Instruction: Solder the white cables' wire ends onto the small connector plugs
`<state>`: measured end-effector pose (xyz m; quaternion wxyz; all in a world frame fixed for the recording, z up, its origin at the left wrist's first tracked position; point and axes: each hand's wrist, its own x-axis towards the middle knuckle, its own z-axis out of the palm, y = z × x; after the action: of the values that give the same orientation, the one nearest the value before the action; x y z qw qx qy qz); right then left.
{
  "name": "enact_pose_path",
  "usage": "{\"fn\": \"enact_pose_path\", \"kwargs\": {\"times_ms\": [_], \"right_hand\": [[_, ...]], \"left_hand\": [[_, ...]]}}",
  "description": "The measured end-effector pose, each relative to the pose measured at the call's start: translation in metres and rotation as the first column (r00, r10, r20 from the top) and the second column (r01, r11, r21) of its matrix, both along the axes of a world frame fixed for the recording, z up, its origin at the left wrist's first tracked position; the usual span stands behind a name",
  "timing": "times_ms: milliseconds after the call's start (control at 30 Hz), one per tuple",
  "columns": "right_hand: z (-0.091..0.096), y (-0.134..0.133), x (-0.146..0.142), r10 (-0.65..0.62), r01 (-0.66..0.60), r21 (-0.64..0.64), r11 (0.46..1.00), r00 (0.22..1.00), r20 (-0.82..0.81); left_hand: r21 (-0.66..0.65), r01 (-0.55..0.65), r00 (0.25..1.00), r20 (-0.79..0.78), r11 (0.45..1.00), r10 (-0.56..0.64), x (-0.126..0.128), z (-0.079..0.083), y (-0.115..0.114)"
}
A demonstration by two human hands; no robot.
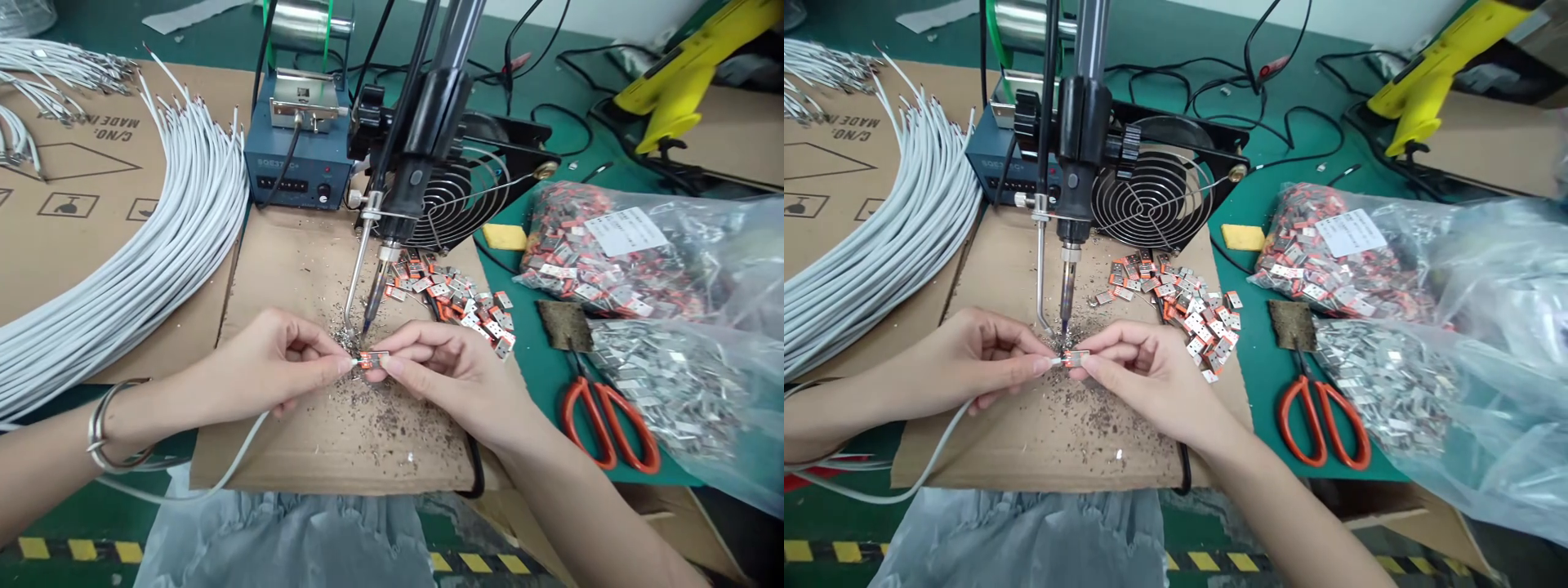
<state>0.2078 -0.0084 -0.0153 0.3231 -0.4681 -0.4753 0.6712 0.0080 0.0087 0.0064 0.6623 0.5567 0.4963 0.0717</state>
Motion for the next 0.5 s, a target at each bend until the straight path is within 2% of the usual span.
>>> {"fn": "enact_pose_path", "kwargs": {"times_ms": [233,333,433,467,500], "right_hand": [[-0.003,0.002,-0.004,0.022,-0.022,0.020,1.000,1.000,-0.010],[-0.001,-0.002,-0.005,0.070,-0.072,0.064,0.995,0.997,0.031],[0.011,-0.005,0.012,0.123,-0.167,0.194,0.967,0.967,0.222],[0.017,-0.004,0.023,0.070,-0.171,0.270,0.947,0.935,0.348],[0.023,-0.003,0.036,-0.035,-0.154,0.354,0.923,0.880,0.474]], "left_hand": [[0.002,-0.049,0.999,-0.018,0.999,0.049,0.000,0.002,0.002],[-0.002,-0.036,0.999,-0.042,0.999,0.035,0.000,0.005,0.000],[0.000,0.025,0.996,-0.084,1.000,-0.025,-0.001,0.004,-0.010],[-0.015,0.060,0.993,-0.098,0.998,-0.061,-0.002,0.001,-0.016],[-0.006,0.074,0.991,-0.113,0.997,-0.074,-0.004,-0.002,-0.022]]}}
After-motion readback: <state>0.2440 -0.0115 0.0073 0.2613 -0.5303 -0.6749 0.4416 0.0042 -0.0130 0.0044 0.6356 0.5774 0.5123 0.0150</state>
